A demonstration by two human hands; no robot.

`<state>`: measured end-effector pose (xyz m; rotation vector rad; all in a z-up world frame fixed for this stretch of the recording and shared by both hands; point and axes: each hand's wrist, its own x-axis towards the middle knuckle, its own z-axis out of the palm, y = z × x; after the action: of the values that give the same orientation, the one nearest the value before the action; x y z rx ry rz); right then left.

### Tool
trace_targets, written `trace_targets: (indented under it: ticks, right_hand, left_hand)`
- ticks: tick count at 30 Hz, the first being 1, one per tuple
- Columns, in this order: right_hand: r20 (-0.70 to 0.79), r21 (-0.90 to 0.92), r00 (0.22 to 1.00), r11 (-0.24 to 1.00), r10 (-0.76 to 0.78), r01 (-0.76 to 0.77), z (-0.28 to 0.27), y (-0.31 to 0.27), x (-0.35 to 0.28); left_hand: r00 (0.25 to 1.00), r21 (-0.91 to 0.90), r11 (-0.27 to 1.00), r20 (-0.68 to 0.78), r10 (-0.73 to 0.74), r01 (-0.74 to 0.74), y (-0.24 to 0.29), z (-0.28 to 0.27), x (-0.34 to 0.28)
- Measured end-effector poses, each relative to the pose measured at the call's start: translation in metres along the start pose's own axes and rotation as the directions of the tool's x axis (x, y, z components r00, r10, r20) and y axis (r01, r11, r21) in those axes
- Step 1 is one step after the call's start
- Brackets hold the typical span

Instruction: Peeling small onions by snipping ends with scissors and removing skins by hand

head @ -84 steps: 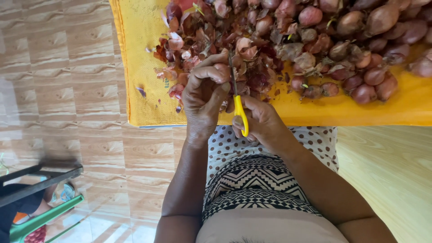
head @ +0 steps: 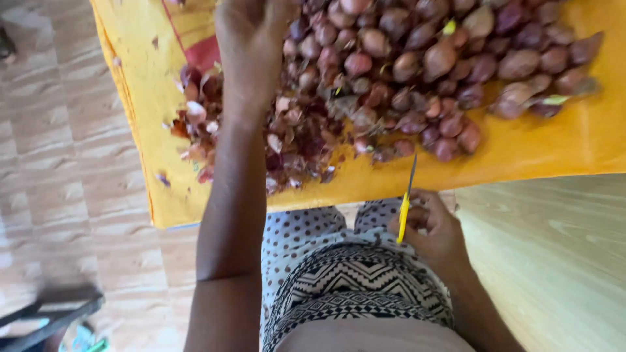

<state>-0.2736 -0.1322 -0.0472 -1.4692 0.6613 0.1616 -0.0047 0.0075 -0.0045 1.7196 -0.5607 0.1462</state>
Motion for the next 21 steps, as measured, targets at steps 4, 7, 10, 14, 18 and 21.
trace_targets:
  ticks: [4, 7, 10, 14, 18, 21]
  right_hand:
    - [0.032, -0.222, 0.997, 0.973, -0.064, 0.069, 0.01, -0.033, 0.004]
    - [0.08, -0.383, 0.995, 0.92, -0.059, 0.085, 0.013, -0.045, 0.004]
    - [0.094, -0.514, 0.995, 0.855, -0.018, 0.064, 0.011, -0.049, 0.002]
    - [0.131, -0.6, 0.991, 0.798, 0.038, 0.049, 0.002, -0.041, 0.001]
    - [0.072, -0.631, 0.992, 0.775, 0.101, -0.033, -0.006, -0.045, -0.004]
    - [-0.065, -0.617, 0.997, 0.783, 0.042, -0.073, -0.007, -0.052, -0.006]
  left_hand:
    - [1.0, 0.35, 0.937, 0.01, 0.016, -0.019, -0.017, -0.013, -0.031]
    - [0.993, 0.604, 0.796, 0.067, -0.095, 0.035, -0.038, -0.005, -0.04]
    - [0.99, 0.751, 0.66, 0.098, -0.099, -0.009, -0.044, 0.009, -0.04]
    - [0.943, 0.897, 0.442, 0.133, -0.306, 0.017, -0.062, 0.025, -0.035]
    - [0.951, 0.92, 0.391, 0.12, -0.285, 0.001, -0.072, 0.033, -0.033]
    - [0.944, 0.886, 0.458, 0.093, -0.315, 0.066, -0.066, 0.026, -0.031]
